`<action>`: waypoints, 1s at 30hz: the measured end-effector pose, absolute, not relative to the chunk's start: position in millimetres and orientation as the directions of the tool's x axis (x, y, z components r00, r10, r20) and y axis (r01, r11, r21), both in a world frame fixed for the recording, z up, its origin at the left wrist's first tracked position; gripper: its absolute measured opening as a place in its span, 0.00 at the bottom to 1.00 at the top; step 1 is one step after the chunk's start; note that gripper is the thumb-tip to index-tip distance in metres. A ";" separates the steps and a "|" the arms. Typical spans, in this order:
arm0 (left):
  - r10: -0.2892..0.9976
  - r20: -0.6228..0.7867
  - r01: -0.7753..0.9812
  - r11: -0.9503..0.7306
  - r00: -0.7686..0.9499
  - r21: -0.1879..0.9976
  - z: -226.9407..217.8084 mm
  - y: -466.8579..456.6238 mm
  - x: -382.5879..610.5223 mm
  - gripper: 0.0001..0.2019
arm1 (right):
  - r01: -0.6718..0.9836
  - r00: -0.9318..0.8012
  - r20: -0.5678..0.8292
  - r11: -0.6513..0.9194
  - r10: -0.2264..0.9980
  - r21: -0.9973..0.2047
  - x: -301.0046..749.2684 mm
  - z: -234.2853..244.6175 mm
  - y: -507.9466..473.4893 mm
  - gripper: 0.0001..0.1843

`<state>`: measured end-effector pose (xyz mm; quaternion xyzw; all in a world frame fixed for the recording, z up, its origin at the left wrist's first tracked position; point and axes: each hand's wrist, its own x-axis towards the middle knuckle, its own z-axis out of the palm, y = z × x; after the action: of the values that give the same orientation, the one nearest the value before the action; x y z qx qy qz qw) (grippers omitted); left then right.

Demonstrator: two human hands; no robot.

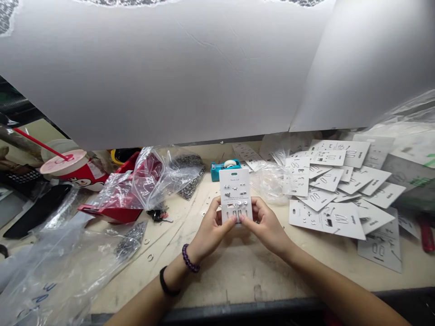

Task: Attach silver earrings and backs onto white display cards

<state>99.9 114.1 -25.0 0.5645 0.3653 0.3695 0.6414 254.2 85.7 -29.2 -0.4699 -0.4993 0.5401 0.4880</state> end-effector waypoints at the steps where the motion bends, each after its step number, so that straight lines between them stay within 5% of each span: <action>1: 0.886 -0.056 -0.063 0.096 0.459 0.993 -23.8 114.3 100.2 0.21 | -0.055 -0.083 -0.024 -0.029 0.996 -0.998 254.1 -29.0 85.8 0.14; 9: 0.882 -0.053 -0.086 0.105 0.468 0.991 -23.4 114.7 99.0 0.22 | -0.156 -0.125 0.002 -0.018 0.992 -0.988 253.7 -31.3 87.8 0.14; 30: 0.893 -0.028 -0.047 0.055 0.449 0.997 -23.6 112.7 98.1 0.20 | -0.079 -0.128 -0.016 -0.026 0.992 -0.997 255.8 -29.0 87.4 0.14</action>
<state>98.1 112.7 -23.6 0.5760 0.3672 0.3750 0.6267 255.8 87.4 -29.0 -0.4518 -0.5051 0.5559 0.4815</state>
